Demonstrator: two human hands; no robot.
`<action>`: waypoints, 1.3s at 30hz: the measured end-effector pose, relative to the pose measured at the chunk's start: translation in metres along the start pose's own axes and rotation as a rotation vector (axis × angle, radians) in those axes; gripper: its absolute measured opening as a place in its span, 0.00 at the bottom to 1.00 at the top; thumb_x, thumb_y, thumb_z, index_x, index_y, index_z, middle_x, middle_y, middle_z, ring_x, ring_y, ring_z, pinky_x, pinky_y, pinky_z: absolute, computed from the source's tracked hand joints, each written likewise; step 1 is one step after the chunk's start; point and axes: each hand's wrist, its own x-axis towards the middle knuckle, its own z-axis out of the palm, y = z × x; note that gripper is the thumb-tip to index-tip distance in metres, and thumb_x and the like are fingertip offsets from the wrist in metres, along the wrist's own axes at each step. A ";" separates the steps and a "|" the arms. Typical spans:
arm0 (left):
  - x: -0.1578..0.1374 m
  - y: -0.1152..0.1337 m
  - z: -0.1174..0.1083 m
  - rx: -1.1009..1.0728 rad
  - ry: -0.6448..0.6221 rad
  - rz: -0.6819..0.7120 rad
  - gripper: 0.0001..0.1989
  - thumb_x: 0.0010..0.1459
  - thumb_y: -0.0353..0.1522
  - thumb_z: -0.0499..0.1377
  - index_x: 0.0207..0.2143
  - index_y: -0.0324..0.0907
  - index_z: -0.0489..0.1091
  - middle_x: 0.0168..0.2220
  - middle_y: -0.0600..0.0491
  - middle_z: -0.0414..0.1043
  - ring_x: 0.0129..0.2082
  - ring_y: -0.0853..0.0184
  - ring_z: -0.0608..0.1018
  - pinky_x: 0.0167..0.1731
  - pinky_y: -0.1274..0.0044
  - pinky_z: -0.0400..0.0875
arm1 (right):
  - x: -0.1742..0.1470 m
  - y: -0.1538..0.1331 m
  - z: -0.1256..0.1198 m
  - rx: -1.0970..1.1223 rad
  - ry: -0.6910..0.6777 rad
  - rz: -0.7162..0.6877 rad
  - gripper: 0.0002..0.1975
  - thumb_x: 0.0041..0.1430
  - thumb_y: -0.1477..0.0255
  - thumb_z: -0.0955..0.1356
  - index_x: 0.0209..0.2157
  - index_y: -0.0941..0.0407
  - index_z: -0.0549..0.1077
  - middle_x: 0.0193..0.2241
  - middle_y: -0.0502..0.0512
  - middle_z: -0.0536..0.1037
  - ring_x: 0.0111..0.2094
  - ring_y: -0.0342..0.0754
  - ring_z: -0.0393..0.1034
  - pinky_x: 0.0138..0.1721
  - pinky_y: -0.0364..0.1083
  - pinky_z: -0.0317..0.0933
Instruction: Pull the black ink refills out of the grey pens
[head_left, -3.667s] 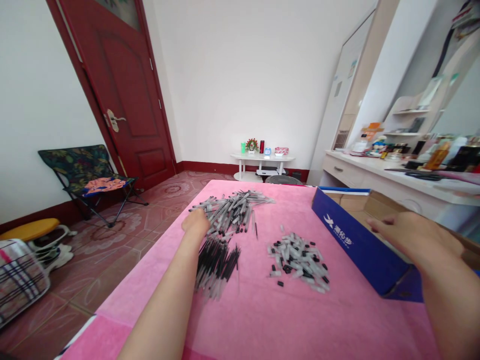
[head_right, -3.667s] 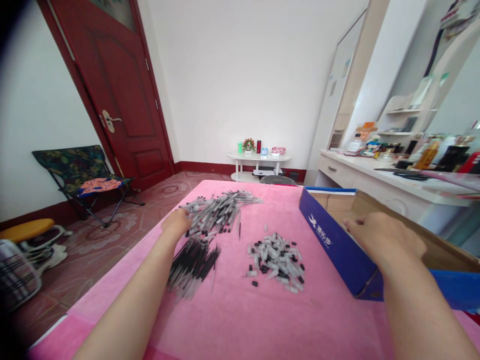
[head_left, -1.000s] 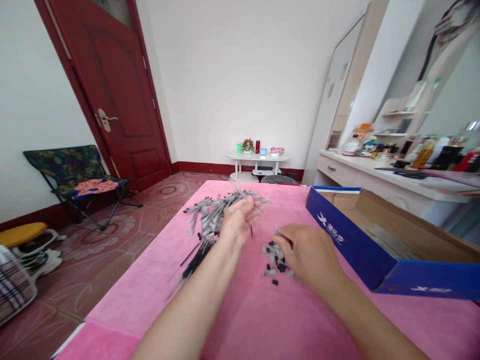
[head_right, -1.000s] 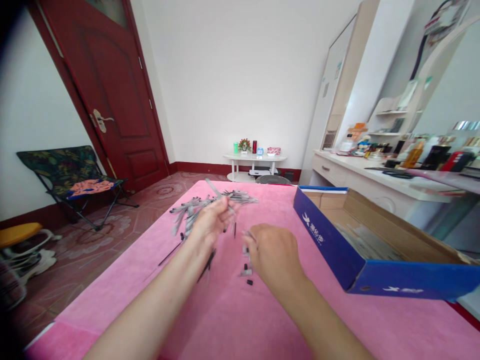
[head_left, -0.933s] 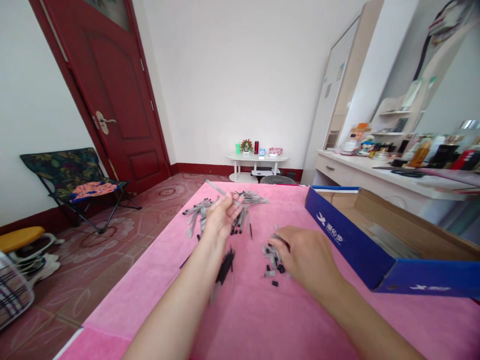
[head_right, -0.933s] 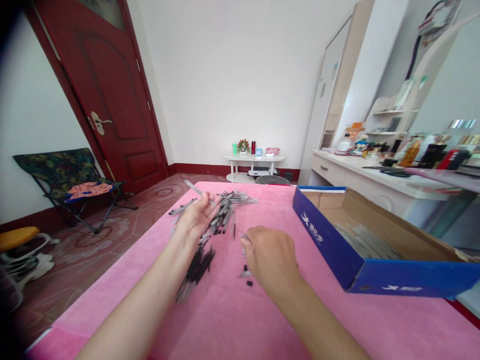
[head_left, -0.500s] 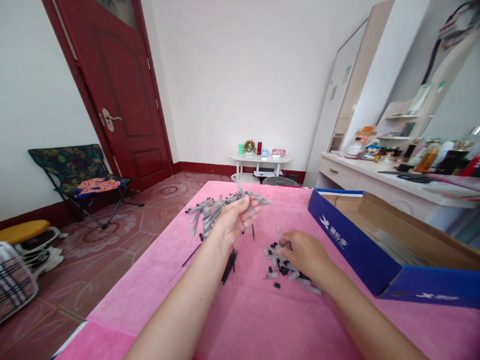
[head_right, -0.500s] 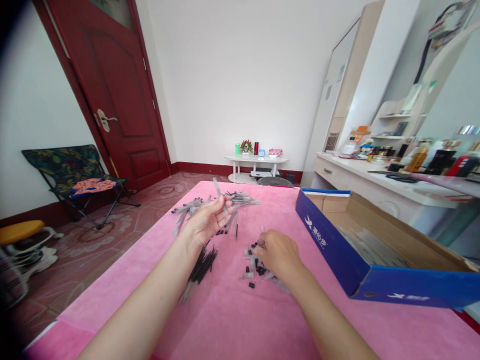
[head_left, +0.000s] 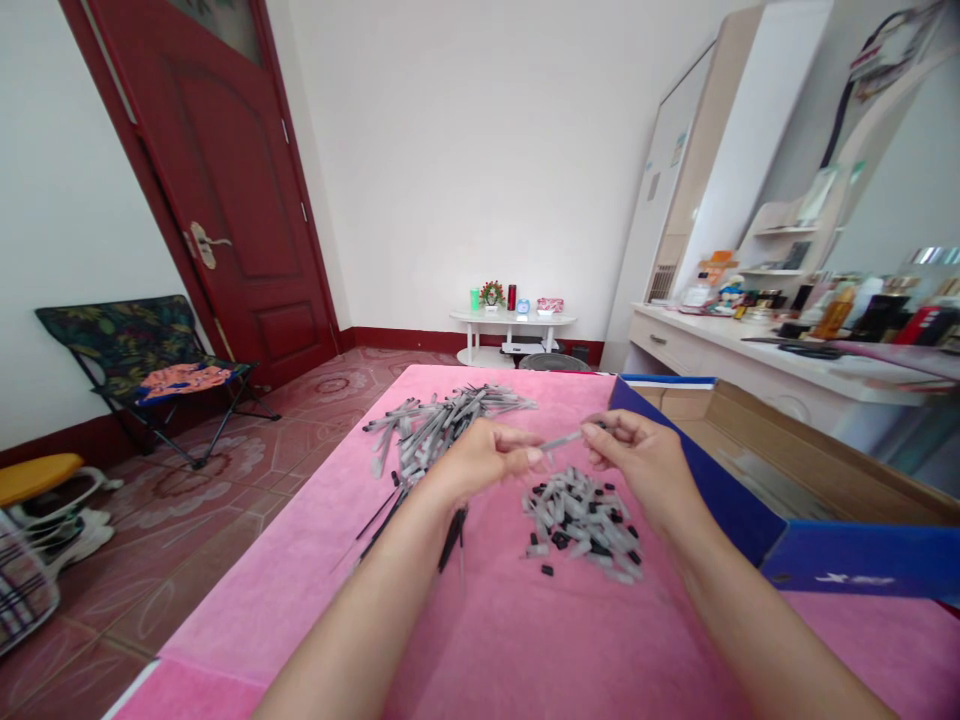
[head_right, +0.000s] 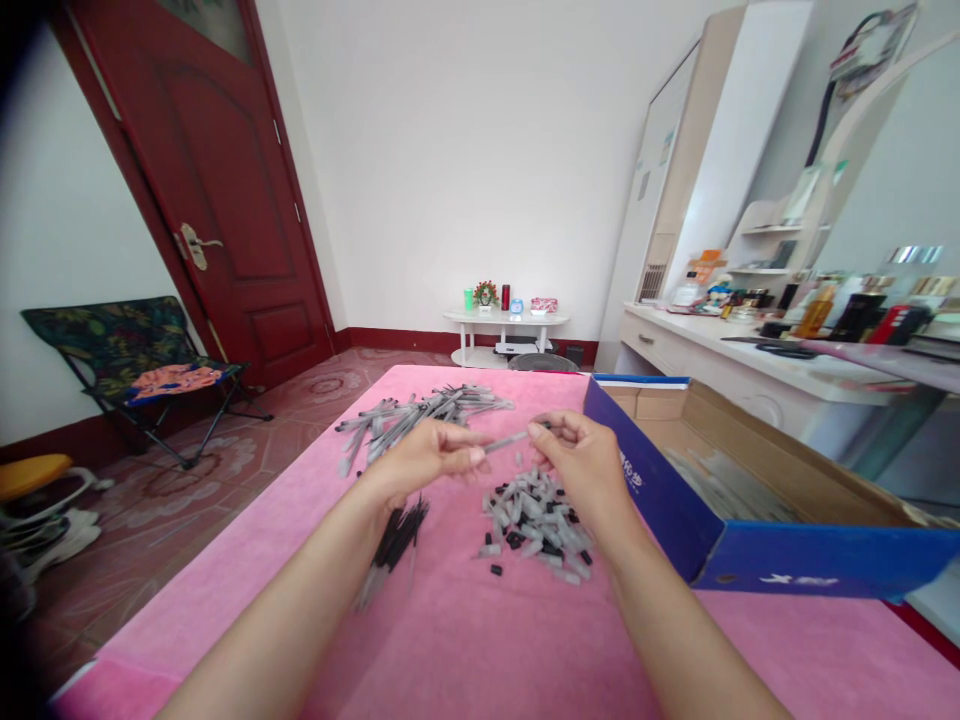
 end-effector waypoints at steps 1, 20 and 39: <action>-0.001 0.005 -0.003 -0.154 0.004 0.013 0.19 0.47 0.39 0.60 0.39 0.37 0.72 0.34 0.46 0.74 0.31 0.65 0.75 0.31 0.77 0.65 | 0.000 0.001 -0.001 0.085 0.018 0.042 0.12 0.42 0.66 0.71 0.27 0.60 0.71 0.18 0.49 0.70 0.18 0.39 0.63 0.20 0.40 0.60; 0.008 0.002 0.023 -0.553 0.336 0.153 0.16 0.44 0.40 0.62 0.30 0.36 0.69 0.35 0.46 0.74 0.33 0.66 0.75 0.35 0.76 0.66 | -0.021 0.013 0.032 0.531 -0.297 0.412 0.17 0.49 0.57 0.66 0.25 0.59 0.68 0.19 0.47 0.66 0.16 0.36 0.56 0.16 0.37 0.51; 0.014 -0.014 0.024 -0.599 0.407 0.089 0.15 0.43 0.39 0.64 0.30 0.37 0.71 0.30 0.50 0.74 0.25 0.73 0.73 0.28 0.81 0.66 | -0.028 0.015 0.039 0.053 -0.086 0.022 0.16 0.49 0.60 0.67 0.20 0.59 0.69 0.16 0.49 0.67 0.16 0.39 0.57 0.18 0.40 0.51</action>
